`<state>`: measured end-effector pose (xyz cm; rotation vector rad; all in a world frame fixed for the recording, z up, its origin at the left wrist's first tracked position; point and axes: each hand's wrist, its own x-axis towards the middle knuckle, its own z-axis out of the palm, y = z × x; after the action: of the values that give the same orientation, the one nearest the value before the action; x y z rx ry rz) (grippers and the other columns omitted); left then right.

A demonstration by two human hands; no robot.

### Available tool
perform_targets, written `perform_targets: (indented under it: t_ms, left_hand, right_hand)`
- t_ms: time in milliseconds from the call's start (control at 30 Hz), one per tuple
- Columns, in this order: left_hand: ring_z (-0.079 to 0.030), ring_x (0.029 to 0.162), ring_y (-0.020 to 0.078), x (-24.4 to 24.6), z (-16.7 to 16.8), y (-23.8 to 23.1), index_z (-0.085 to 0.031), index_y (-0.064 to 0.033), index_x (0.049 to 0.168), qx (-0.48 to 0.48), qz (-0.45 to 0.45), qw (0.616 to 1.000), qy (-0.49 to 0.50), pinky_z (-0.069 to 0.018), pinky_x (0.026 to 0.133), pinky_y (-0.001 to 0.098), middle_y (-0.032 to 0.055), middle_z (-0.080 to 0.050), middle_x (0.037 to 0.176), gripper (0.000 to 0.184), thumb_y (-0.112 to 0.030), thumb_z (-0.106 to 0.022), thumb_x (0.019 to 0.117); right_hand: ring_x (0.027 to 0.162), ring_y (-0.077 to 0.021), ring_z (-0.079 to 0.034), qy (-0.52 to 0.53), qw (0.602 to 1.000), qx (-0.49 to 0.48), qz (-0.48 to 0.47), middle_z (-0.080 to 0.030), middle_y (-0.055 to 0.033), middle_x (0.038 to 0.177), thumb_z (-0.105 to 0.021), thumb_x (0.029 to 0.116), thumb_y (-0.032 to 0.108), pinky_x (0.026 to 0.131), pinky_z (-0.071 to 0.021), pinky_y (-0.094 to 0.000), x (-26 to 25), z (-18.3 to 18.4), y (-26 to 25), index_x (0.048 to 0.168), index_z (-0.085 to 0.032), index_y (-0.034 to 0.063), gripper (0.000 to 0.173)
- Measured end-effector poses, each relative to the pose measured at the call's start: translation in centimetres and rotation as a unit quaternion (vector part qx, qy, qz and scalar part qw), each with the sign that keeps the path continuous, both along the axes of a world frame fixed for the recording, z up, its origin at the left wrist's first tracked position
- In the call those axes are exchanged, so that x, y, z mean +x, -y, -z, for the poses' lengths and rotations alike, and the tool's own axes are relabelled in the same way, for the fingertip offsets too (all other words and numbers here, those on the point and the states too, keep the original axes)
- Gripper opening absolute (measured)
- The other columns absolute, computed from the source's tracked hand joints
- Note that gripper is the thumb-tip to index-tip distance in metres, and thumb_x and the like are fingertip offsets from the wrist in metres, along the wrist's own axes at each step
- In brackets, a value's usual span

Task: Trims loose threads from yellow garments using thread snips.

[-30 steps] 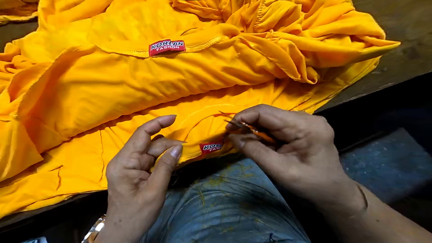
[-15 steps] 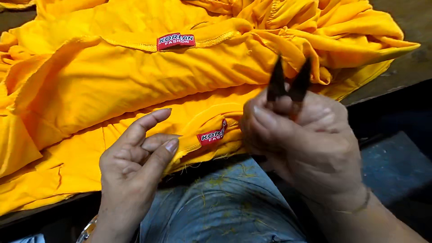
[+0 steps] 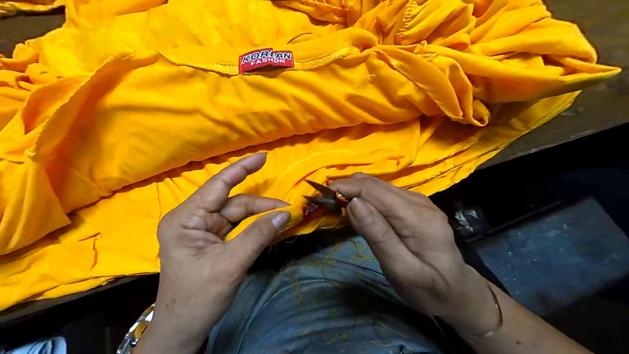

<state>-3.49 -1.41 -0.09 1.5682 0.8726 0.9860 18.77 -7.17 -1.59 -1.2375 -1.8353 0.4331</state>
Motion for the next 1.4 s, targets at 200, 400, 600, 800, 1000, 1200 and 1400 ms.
perform_targets:
  t_ms: [200, 400, 600, 800, 1000, 1200, 1400]
  left_hand:
    - [-0.076, 0.082, 0.0191, 0.3, -0.4, -0.1, -0.051, -0.0012, 0.148, -0.051, -0.005, 0.998, 0.024, -0.0638, 0.07, 0.0266, 0.0142, -0.077, 0.101, 0.059, 0.009, -0.062, 0.0915]
    - [-0.076, 0.077, 0.0169, 0.7, -0.7, 0.0, -0.05, -0.0034, 0.15, -0.1, -0.029, 0.994, 0.036, -0.063, 0.066, 0.0249, 0.0145, -0.077, 0.096, 0.062, 0.008, -0.062, 0.0907]
    - [-0.076, 0.075, 0.0158, 0.8, -0.7, 0.2, -0.051, -0.0043, 0.15, -0.106, -0.048, 0.993, 0.032, -0.0623, 0.065, 0.0244, 0.0134, -0.077, 0.093, 0.061, 0.004, -0.065, 0.0912]
    - [-0.076, 0.076, 0.0141, 0.8, -0.7, 0.2, -0.053, -0.0037, 0.148, -0.137, -0.064, 0.987, 0.047, -0.0621, 0.066, 0.0231, 0.0133, -0.078, 0.092, 0.061, 0.007, -0.064, 0.0891]
    - [-0.076, 0.077, 0.0168, 0.8, -0.4, 0.4, -0.052, -0.0039, 0.149, -0.126, -0.065, 0.989, 0.038, -0.063, 0.067, 0.026, 0.0143, -0.077, 0.093, 0.061, 0.006, -0.065, 0.0898]
    - [-0.077, 0.077, 0.0174, 0.9, -0.4, 0.5, -0.051, -0.0036, 0.149, -0.131, -0.071, 0.988, 0.039, -0.0636, 0.068, 0.0265, 0.0147, -0.078, 0.092, 0.063, 0.008, -0.065, 0.0888]
    - [-0.076, 0.076, 0.0151, 0.9, -0.5, 0.2, -0.055, -0.0035, 0.146, -0.154, -0.076, 0.984, 0.054, -0.0629, 0.067, 0.0253, 0.0134, -0.077, 0.091, 0.059, 0.008, -0.065, 0.0889]
  right_hand:
    - [0.068, -0.0135, -0.052, 0.154, 0.981, 0.105, 0.063, -0.057, -0.0047, 0.079, -0.045, 0.1063, 0.022, 0.055, -0.0397, -0.0262, 0.0, 1.1, 1.2, 0.111, -0.071, -0.0028, 0.036]
    - [0.067, -0.0144, -0.052, 0.172, 0.974, 0.12, 0.088, -0.056, -0.0047, 0.077, -0.047, 0.1058, 0.021, 0.055, -0.039, -0.0269, -0.1, 1.5, 0.8, 0.108, -0.072, -0.0021, 0.034]
    - [0.068, -0.015, -0.054, 0.177, 0.972, 0.129, 0.087, -0.057, -0.0055, 0.078, -0.049, 0.1058, 0.022, 0.055, -0.0401, -0.0268, -0.5, 1.4, 0.4, 0.108, -0.071, -0.0023, 0.033]
    - [0.067, -0.0154, -0.052, 0.194, 0.969, 0.127, 0.091, -0.056, -0.005, 0.077, -0.048, 0.1053, 0.021, 0.054, -0.0389, -0.0273, -0.7, 1.3, 0.5, 0.107, -0.071, -0.002, 0.033]
    - [0.066, -0.0151, -0.053, 0.197, 0.968, 0.126, 0.094, -0.057, -0.0049, 0.077, -0.05, 0.1049, 0.02, 0.054, -0.0386, -0.0272, -1.1, 1.4, 0.3, 0.105, -0.072, -0.0012, 0.031]
    - [0.065, -0.0165, -0.053, 0.217, 0.963, 0.124, 0.097, -0.057, -0.0054, 0.075, -0.052, 0.1045, 0.02, 0.053, -0.0381, -0.0283, -1.2, 1.4, 0.4, 0.102, -0.073, -0.0011, 0.03]
    - [0.067, -0.0045, -0.056, 0.017, 0.997, 0.05, 0.055, -0.063, -0.002, 0.081, -0.047, 0.1082, 0.014, 0.057, -0.0463, -0.0188, -0.1, 0.8, 0.2, 0.104, -0.07, -0.0021, 0.029]
